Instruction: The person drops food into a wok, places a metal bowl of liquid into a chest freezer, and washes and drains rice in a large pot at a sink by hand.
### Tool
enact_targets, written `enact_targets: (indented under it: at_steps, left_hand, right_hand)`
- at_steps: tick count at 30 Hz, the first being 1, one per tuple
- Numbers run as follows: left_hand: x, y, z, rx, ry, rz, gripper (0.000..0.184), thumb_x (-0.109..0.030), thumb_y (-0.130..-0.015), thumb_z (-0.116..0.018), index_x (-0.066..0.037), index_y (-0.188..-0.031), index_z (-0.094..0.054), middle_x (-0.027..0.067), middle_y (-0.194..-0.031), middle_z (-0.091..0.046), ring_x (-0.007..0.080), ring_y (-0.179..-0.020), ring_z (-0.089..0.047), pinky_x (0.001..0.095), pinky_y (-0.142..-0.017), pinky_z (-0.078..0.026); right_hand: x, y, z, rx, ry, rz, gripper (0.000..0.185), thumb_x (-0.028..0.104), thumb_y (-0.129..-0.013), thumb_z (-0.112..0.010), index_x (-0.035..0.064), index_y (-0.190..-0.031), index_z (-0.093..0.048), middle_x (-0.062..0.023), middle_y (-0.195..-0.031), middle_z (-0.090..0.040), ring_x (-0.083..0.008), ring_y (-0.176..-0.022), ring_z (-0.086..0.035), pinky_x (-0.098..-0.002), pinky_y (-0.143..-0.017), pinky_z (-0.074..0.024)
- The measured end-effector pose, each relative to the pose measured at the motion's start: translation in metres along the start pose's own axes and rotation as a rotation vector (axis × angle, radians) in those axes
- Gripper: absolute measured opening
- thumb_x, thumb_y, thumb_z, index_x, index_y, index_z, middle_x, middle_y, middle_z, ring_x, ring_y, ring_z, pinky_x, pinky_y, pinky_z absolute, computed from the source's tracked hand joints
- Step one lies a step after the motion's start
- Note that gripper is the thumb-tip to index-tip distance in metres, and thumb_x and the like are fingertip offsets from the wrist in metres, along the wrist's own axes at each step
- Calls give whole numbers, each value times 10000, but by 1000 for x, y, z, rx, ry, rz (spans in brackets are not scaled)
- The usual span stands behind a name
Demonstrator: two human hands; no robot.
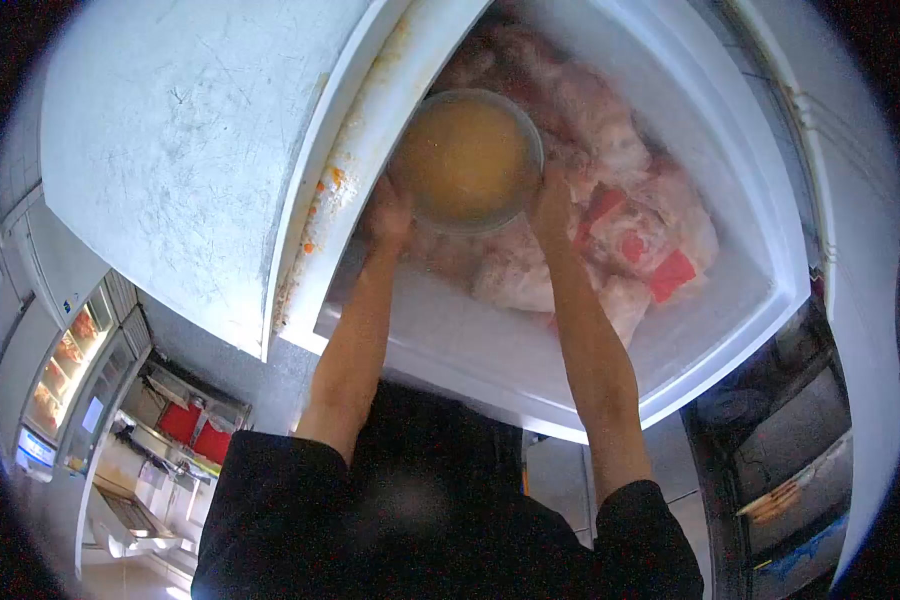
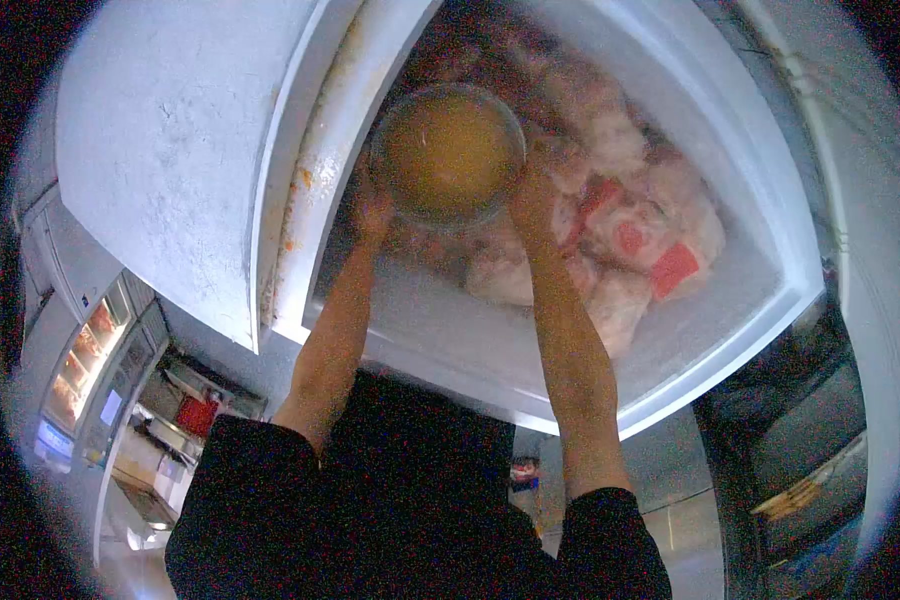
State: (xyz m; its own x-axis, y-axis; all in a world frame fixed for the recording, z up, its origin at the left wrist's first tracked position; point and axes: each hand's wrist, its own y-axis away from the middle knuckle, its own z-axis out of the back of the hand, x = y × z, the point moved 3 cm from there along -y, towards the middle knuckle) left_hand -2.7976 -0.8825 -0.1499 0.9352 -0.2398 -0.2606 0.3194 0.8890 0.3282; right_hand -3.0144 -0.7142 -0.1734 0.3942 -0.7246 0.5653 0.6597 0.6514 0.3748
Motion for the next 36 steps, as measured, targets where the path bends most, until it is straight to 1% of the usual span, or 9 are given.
enact_targets:
  at_steps: [4, 7, 13, 16, 19, 22, 31, 34, 36]
  left_hand:
    - [26, -7, -65, 215, -496, -198, 525, -212, -964, -354, -91, -1457, -218, 157, -1521, -154, 312, -1405, -145, 412, -1158, -137]
    - [-52, -11, 43, 76, 152, 106, 474, -307, -959, -392, 5, -1314, -423, 280, -1301, -457, 414, -1183, -470, 468, -1031, -343]
    - [-2, -12, -33, -211, -291, -335, 462, -302, -975, -372, 17, -1306, -422, 293, -1290, -456, 444, -1184, -449, 462, -1025, -348]
    - [-55, -14, 48, 197, 225, 136, 467, -254, -951, -424, 24, -1324, -392, 298, -1311, -433, 449, -1218, -412, 467, -1037, -330]
    - [8, -11, -43, -148, 145, -155, 493, -231, -916, -482, 28, -1324, -388, 305, -1315, -424, 453, -1215, -410, 477, -1023, -333]
    - [11, -17, -42, -16, 315, -52, 524, -243, -891, -517, 25, -1324, -392, 308, -1312, -426, 451, -1198, -429, 480, -1015, -339]
    - [-22, -27, 5, -130, 84, -90, 506, -327, -930, -455, 38, -1280, -458, 308, -1275, -465, 456, -1159, -467, 476, -1013, -342]
    - [9, -41, -41, -141, 286, 2, 520, -367, -938, -430, 28, -1274, -475, 284, -1295, -464, 450, -1170, -465, 470, -1019, -340]
    - [-20, -35, 7, -36, 136, -17, 519, -373, -948, -418, 19, -1284, -470, 270, -1280, -487, 446, -1164, -471, 465, -1013, -348]
  right_hand:
    - [14, 23, 2, -129, -157, -113, 315, 277, -926, -479, -14, -1032, -540, -270, -833, -602, -437, -794, -599, -491, -668, -446]
    - [42, 24, 10, -236, -201, -183, 318, 269, -937, -461, -21, -1053, -522, -263, -819, -602, -437, -782, -594, -497, -666, -437]
    - [42, 21, -6, -437, -271, -108, 301, 243, -949, -432, -29, -1041, -525, -254, -785, -591, -435, -754, -590, -486, -668, -434]
    - [23, 20, -20, -356, -108, -200, 297, 232, -950, -426, -37, -1025, -528, -254, -798, -582, -435, -761, -582, -483, -672, -428]
    - [103, 8, 11, -723, -138, -218, 291, 226, -950, -424, -42, -1005, -521, -260, -817, -580, -441, -756, -574, -484, -672, -426]
    - [14, 9, -27, -276, -78, -286, 293, 234, -951, -424, -42, -1010, -502, -267, -823, -581, -453, -757, -571, -490, -674, -433]
    - [-33, -15, -44, -84, -68, -213, 419, 362, -882, -572, -41, -997, -595, -301, -904, -604, -432, -818, -607, -488, -706, -464]
    - [-104, -12, -92, 156, 98, 449, 457, 360, -835, -628, -41, -1053, -607, -310, -922, -613, -425, -843, -618, -489, -738, -471]
    - [-42, -11, -45, 354, -292, -306, 403, 305, -822, -630, -40, -1031, -617, -286, -911, -628, -413, -857, -622, -489, -755, -469]
